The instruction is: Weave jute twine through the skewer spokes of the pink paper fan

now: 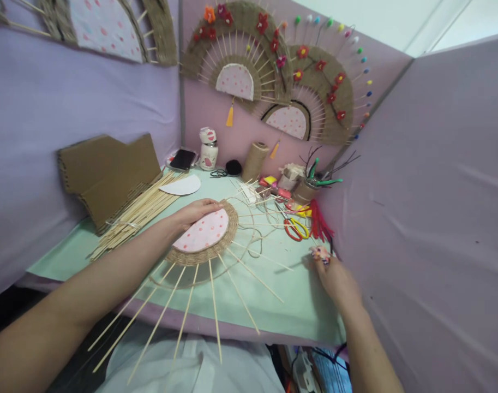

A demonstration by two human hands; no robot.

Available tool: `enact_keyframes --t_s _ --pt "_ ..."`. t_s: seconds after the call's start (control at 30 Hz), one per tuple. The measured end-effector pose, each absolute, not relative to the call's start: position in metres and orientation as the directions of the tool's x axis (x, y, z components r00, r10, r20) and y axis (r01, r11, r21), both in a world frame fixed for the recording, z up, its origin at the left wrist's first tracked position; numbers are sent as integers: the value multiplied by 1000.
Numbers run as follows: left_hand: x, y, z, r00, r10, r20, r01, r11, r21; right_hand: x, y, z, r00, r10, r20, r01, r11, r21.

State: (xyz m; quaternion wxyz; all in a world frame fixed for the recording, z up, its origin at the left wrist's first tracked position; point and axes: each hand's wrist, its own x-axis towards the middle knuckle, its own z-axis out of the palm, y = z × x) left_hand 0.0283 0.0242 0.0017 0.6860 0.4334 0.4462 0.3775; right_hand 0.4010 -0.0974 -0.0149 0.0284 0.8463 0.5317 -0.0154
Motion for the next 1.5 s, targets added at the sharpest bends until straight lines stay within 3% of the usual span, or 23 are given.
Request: enact_keyframes --t_s 0.17,0.23,0.33,0.37,0.43,0.5,0.6,0.7,0.83,1.03,1.5 --pt "33 12 5 421 853 -309 -68 370 927 384 -119 -20 353 936 -7 933 -351 80" --pt "36 6 7 451 837 -310 -31 361 932 369 -114 -4 285 952 113 958 -286 -5" --pt "42 -2 5 496 817 -293 11 332 943 328 -92 14 73 956 285 909 54 -414" --pt "44 -4 4 513 809 -289 18 326 945 311 -81 16 23 957 288 797 157 -583" --pt "47 -6 1 547 789 -278 17 322 947 275 -59 12 -112 979 169 469 202 -860" --pt "48 -7 0 566 783 -258 -1 314 950 245 -39 2 -237 967 90 137 125 -983" --pt "47 -6 0 557 799 -226 -34 294 955 221 -22 -13 -273 962 -7 -135 -46 -990" --pt "46 -6 1 553 806 -213 -22 269 963 220 -20 -20 -215 975 -59 -214 -106 -971" --pt "48 -8 -1 573 789 -222 11 263 965 228 -27 -19 -150 987 -63 -238 -98 -966" --pt "52 -11 -4 581 786 -210 27 239 971 225 -32 -15 -217 974 -66 -288 -129 -949" --pt "52 -9 -6 578 794 -186 48 194 980 240 -30 -14 -181 978 -100 -204 -137 -969"
